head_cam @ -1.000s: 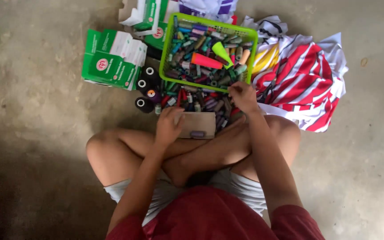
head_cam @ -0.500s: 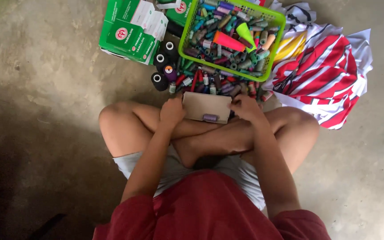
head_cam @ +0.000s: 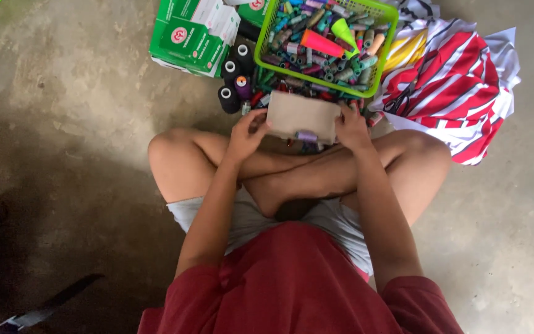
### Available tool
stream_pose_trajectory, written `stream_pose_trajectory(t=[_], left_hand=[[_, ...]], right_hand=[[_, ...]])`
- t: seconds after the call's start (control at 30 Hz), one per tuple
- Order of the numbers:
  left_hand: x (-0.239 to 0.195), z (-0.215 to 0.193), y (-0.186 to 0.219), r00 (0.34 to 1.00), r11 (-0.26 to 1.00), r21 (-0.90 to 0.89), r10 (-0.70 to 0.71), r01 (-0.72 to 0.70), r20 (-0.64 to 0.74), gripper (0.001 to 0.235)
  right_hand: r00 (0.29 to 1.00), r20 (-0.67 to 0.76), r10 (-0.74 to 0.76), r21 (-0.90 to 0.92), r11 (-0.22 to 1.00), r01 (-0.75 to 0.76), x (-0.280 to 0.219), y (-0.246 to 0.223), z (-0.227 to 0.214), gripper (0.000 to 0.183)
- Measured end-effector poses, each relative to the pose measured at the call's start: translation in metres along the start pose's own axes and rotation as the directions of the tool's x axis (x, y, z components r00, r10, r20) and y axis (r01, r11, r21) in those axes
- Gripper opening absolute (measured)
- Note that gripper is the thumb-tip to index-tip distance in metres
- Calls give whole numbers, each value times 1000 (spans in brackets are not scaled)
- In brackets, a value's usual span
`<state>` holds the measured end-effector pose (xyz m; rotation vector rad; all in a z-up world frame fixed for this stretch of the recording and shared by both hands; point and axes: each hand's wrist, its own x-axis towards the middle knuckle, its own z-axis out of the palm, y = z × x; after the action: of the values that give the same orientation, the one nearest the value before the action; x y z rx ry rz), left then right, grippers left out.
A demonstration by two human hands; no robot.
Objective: Sorting through fabric scraps and thread spools, trimming fabric with scissors, and organizing items into a small box.
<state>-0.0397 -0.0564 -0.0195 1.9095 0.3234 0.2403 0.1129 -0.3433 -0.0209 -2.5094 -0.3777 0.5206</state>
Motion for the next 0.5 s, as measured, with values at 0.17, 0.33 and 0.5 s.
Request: stream_pose_trajectory(t=[0.17, 0.33, 0.5], left_hand=[[1, -5, -8, 981, 894, -414, -193, 173, -7, 33], [-3, -8, -3, 948, 692, -648, -215, 318, 236, 70], [-20, -5, 32, 915, 539, -744, -155, 394, 372, 70]], right_hand=[[987, -159, -9, 276, 960, 53, 22, 43, 8, 35], [989, -146, -2, 151, 988, 24, 16, 39, 2, 33], [989, -94, -111, -154, 984, 96, -32, -41, -32, 31]])
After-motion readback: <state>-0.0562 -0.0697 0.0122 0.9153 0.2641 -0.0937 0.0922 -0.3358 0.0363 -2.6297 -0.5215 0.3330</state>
